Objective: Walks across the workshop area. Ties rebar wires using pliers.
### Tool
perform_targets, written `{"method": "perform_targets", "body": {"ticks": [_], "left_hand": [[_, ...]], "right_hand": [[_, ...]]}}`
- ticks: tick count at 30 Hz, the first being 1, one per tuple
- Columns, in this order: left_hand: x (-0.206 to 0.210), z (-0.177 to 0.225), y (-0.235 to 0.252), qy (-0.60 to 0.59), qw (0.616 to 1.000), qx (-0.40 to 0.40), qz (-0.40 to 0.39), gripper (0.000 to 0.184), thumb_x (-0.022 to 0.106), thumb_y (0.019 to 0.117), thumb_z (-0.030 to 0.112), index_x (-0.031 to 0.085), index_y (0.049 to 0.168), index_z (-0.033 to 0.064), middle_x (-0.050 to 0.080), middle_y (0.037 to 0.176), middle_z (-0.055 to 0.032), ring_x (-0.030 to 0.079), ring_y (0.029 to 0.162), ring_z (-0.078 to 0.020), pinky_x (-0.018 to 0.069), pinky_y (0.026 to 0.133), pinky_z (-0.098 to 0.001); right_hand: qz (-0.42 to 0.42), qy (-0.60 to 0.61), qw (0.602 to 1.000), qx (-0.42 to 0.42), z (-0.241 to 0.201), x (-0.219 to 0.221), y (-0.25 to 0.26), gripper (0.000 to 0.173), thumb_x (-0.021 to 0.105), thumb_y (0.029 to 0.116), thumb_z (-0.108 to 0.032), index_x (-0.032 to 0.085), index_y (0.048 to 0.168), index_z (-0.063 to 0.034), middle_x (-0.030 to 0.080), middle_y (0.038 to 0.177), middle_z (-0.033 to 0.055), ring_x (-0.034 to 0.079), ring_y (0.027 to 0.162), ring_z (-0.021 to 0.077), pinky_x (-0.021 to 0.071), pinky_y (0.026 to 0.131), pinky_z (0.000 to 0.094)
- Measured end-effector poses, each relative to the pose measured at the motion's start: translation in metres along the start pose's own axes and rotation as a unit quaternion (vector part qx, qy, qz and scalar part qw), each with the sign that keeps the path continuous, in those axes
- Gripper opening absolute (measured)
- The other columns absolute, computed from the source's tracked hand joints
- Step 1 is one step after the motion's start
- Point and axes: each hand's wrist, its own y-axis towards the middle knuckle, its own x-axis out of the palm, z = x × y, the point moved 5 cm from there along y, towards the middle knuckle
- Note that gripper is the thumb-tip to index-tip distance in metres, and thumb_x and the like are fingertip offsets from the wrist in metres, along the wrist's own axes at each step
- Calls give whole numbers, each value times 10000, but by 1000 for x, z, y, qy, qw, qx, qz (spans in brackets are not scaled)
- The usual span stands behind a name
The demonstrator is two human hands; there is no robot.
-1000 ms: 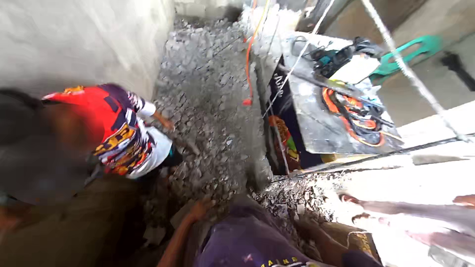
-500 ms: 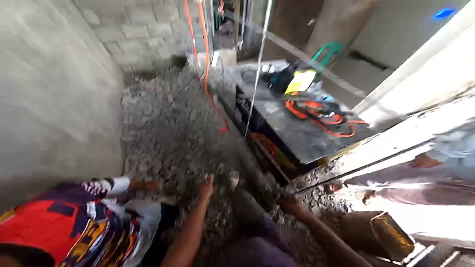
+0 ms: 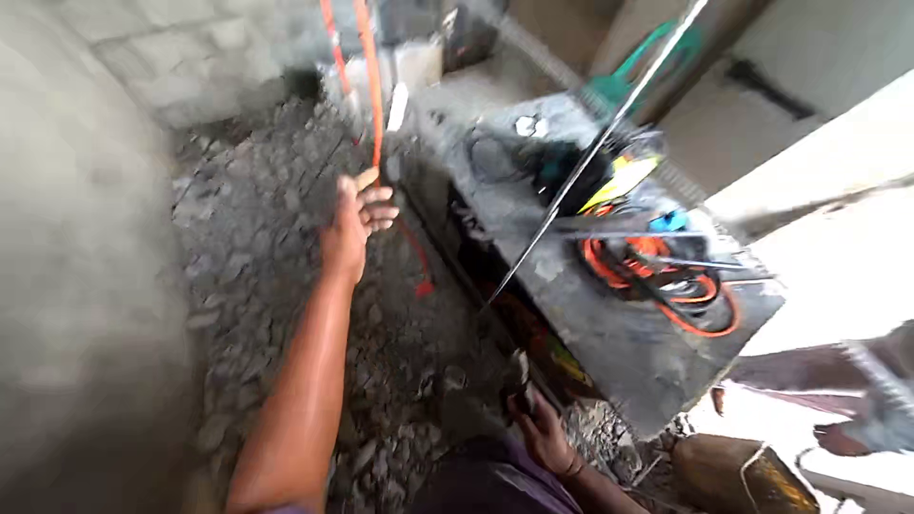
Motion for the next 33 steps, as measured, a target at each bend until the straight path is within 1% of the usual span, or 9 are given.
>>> {"method": "perform_targets", "body": {"ticks": [6, 10, 12, 18, 23, 26, 28, 31, 33], "left_hand": [[141, -11, 62, -22, 975, -15, -220, 452, 380, 1095, 291, 571, 1378, -5, 730, 1047, -148, 727, 936, -250, 606, 900, -451], [238, 12, 84, -137, 925, 38, -352, 603, 317, 1102, 415, 468, 1456, -50, 661, 1295, -179, 693, 1109, -252, 576, 984, -428], [264, 20, 90, -231, 895, 53, -378, 693, 331, 1089, 520, 491, 1403, -76, 675, 1258, -187, 691, 1099, -262, 566, 997, -443], [286, 32, 96, -337, 836, 70, -427, 418, 388, 1115, 271, 645, 1215, -43, 766, 1001, -132, 751, 939, -257, 601, 939, -463], [245, 41, 105, 48, 908, 253, -332, 404, 570, 1026, 386, 751, 1134, 42, 735, 1161, -77, 687, 1110, -163, 555, 1000, -397], [213, 72, 114, 70, 863, 421, -271, 288, 701, 956, 365, 793, 1005, 97, 756, 1126, -64, 707, 1088, -166, 583, 970, -377], [209, 98, 115, 92, 816, 501, -275, 301, 730, 940, 348, 778, 1072, 82, 745, 1129, -87, 701, 1090, -192, 581, 961, -386], [231, 124, 110, 252, 712, 563, -336, 361, 664, 981, 399, 758, 1176, 109, 718, 1165, -89, 666, 1142, -256, 556, 973, -441], [250, 136, 103, 333, 647, 587, -355, 315, 673, 979, 349, 754, 1071, 59, 705, 1083, -130, 680, 1078, -314, 580, 900, -471]], "right_hand": [[-66, 86, 993, -51, -69, 4, 100, 334, 566, 1024, -111, 589, 1339, 1, 712, 1151, 85, 696, 971, 131, 605, 889, 361], [-62, 192, 976, -79, -118, -9, 138, 377, 589, 1053, -209, 565, 1408, -83, 713, 1197, 84, 709, 952, 151, 619, 831, 361], [-29, 215, 971, -99, -142, -15, 141, 408, 571, 1063, -302, 567, 1436, -138, 719, 1184, 79, 700, 888, 120, 607, 732, 296], [162, 222, 952, -138, -150, -23, 129, 421, 529, 1070, -358, 549, 1460, -201, 708, 1264, 117, 692, 771, 117, 572, 610, 252], [292, 187, 928, -134, -150, -13, 123, 376, 543, 1072, -310, 561, 1427, -189, 712, 1245, 118, 667, 671, 113, 574, 575, 262], [362, 152, 910, -136, -148, -4, 125, 396, 533, 1077, -283, 528, 1441, -127, 716, 1219, 115, 643, 658, 91, 550, 562, 240], [409, 165, 892, -97, -141, 8, 131, 402, 522, 1071, -228, 504, 1441, -68, 731, 1154, 100, 609, 619, 70, 519, 525, 223], [441, 271, 855, -32, -132, 27, 149, 441, 491, 1040, -156, 481, 1468, -53, 723, 1067, 104, 541, 550, 66, 463, 471, 223], [437, 344, 831, -21, -127, 38, 158, 432, 482, 1038, -147, 476, 1463, -65, 726, 1052, 116, 525, 517, 58, 456, 459, 218]]}}
